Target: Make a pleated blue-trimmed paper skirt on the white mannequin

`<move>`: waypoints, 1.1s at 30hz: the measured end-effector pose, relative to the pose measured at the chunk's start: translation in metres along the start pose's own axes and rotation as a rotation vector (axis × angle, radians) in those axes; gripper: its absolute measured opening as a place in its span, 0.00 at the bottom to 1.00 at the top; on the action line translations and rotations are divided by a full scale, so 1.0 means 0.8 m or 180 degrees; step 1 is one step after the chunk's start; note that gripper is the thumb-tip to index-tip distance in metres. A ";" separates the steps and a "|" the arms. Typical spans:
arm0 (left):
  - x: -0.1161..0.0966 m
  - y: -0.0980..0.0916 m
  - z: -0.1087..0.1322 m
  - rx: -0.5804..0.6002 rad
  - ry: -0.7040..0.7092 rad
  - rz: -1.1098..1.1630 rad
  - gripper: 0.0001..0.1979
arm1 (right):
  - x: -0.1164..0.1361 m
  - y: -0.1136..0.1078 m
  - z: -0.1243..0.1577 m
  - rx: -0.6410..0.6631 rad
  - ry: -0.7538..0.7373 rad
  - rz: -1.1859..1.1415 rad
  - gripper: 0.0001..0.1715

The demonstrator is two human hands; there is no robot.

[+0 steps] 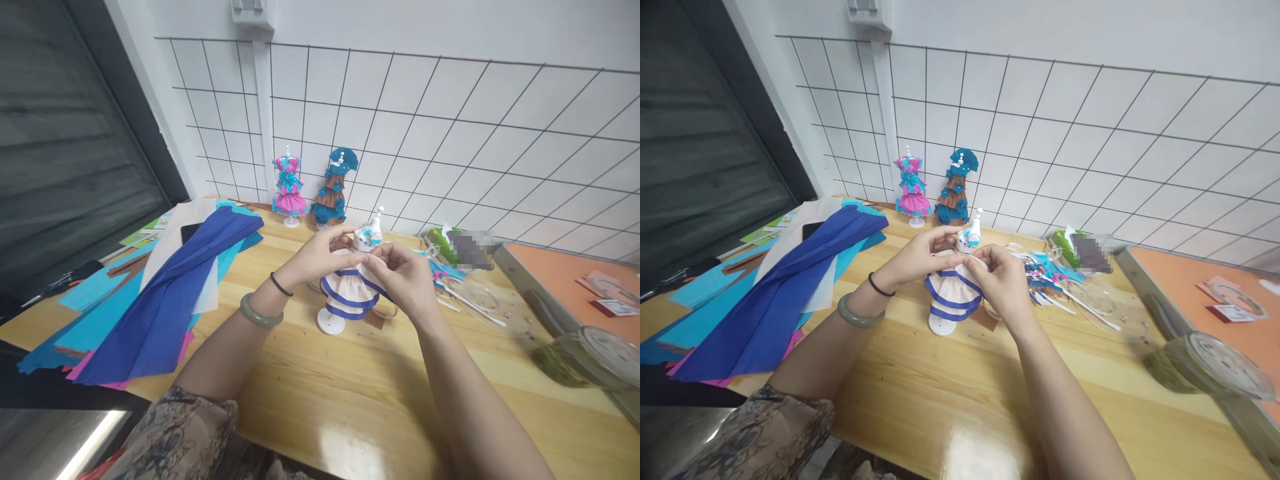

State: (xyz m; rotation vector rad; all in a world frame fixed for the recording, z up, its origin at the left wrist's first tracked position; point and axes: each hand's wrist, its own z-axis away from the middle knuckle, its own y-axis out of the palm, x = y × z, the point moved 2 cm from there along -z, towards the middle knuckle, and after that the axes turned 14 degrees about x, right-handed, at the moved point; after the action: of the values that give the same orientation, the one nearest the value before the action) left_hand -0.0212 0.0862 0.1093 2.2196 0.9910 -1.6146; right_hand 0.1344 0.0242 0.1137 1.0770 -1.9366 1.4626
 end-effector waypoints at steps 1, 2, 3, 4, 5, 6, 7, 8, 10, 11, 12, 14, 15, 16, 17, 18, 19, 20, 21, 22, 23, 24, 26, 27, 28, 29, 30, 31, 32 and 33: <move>0.001 0.000 0.000 -0.0064 -0.0010 0.0007 0.28 | 0.001 0.000 0.000 0.0018 0.0003 -0.0005 0.14; 0.001 0.000 -0.001 -0.0121 -0.0019 -0.0002 0.28 | 0.002 0.000 0.001 0.0066 0.0019 -0.0051 0.14; 0.002 0.000 -0.001 -0.0168 -0.0017 -0.0025 0.27 | 0.002 0.000 0.001 0.0143 0.0038 -0.0136 0.13; 0.002 0.000 -0.001 -0.0203 -0.0003 -0.0065 0.27 | 0.003 -0.001 0.001 0.0241 0.0052 -0.0242 0.13; 0.002 -0.001 -0.001 -0.0226 0.0008 -0.0129 0.26 | 0.003 -0.002 0.001 0.0367 0.0069 -0.0344 0.14; 0.003 -0.002 -0.001 -0.0254 0.0014 -0.0214 0.26 | 0.003 -0.004 0.001 0.0515 0.0087 -0.0409 0.14; 0.003 -0.004 0.000 -0.0303 0.0017 -0.0310 0.25 | 0.003 -0.006 0.001 0.0630 0.0084 -0.0408 0.14; 0.004 -0.007 0.000 -0.0354 0.0003 -0.0405 0.25 | 0.002 -0.010 0.001 0.0659 0.0041 -0.0313 0.15; 0.007 -0.013 0.001 -0.0462 -0.0067 -0.0538 0.25 | 0.005 -0.019 0.001 0.0427 -0.0212 0.0152 0.14; 0.008 -0.016 0.001 -0.0520 -0.0092 -0.0564 0.25 | 0.007 -0.023 0.002 0.0202 -0.0435 0.0466 0.13; 0.008 -0.019 0.001 -0.0583 -0.0100 -0.0568 0.25 | 0.011 -0.025 0.003 -0.0014 -0.0696 0.0788 0.13; 0.008 -0.025 0.002 -0.0699 -0.0094 -0.0532 0.24 | 0.018 -0.022 0.006 -0.0171 -0.1161 0.1345 0.13; 0.008 -0.027 0.002 -0.0760 -0.0094 -0.0500 0.23 | 0.021 -0.017 0.007 -0.0137 -0.1334 0.1566 0.13; 0.008 -0.028 0.002 -0.0803 -0.0105 -0.0469 0.22 | 0.023 -0.011 0.007 -0.0084 -0.1454 0.1765 0.12; 0.007 -0.028 0.002 -0.0828 -0.0130 -0.0447 0.21 | 0.023 -0.004 0.007 -0.0051 -0.1535 0.1950 0.12; 0.007 -0.028 0.002 -0.0840 -0.0161 -0.0444 0.21 | 0.023 0.002 0.007 -0.0064 -0.1596 0.2109 0.11; 0.007 -0.027 0.002 -0.0856 -0.0190 -0.0465 0.21 | 0.022 0.008 0.007 -0.0125 -0.1652 0.2239 0.10; 0.007 -0.026 0.002 -0.0881 -0.0213 -0.0498 0.21 | 0.020 0.013 0.007 -0.0226 -0.1720 0.2332 0.09; 0.007 -0.025 0.001 -0.0903 -0.0229 -0.0532 0.21 | 0.018 0.016 0.007 -0.0335 -0.1798 0.2401 0.08; 0.007 -0.025 0.001 -0.0926 -0.0250 -0.0549 0.21 | 0.017 0.018 0.007 -0.0442 -0.1889 0.2450 0.07; 0.006 -0.024 0.001 -0.0955 -0.0283 -0.0546 0.21 | 0.015 0.020 0.008 -0.0526 -0.1991 0.2485 0.07; 0.005 -0.024 0.001 -0.0985 -0.0330 -0.0524 0.21 | 0.015 0.020 0.009 -0.0567 -0.2101 0.2515 0.07; 0.001 -0.025 0.001 -0.1002 -0.0414 -0.0456 0.19 | 0.016 0.021 0.011 -0.0546 -0.2303 0.2571 0.08; -0.001 -0.025 0.002 -0.0990 -0.0417 -0.0423 0.19 | 0.018 0.022 0.012 -0.0509 -0.2382 0.2588 0.08; -0.004 -0.026 0.002 -0.0963 -0.0395 -0.0393 0.18 | 0.020 0.023 0.013 -0.0477 -0.2447 0.2595 0.08; -0.006 -0.026 0.002 -0.0917 -0.0353 -0.0370 0.17 | 0.022 0.024 0.014 -0.0444 -0.2494 0.2607 0.08; -0.007 -0.027 0.002 -0.0867 -0.0308 -0.0358 0.16 | 0.023 0.025 0.015 -0.0410 -0.2513 0.2623 0.08; -0.007 -0.028 0.003 -0.0829 -0.0284 -0.0359 0.16 | 0.025 0.026 0.015 -0.0365 -0.2511 0.2640 0.08; -0.007 -0.028 0.004 -0.0801 -0.0293 -0.0371 0.16 | 0.026 0.027 0.015 -0.0301 -0.2505 0.2643 0.08; -0.005 -0.030 0.004 -0.0783 -0.0314 -0.0384 0.18 | 0.026 0.027 0.015 -0.0221 -0.2500 0.2613 0.08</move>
State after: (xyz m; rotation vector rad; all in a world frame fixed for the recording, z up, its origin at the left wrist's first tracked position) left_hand -0.0394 0.1004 0.1168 1.9341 1.2424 -1.5389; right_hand 0.1054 0.0091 0.1135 0.9356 -3.2400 1.4160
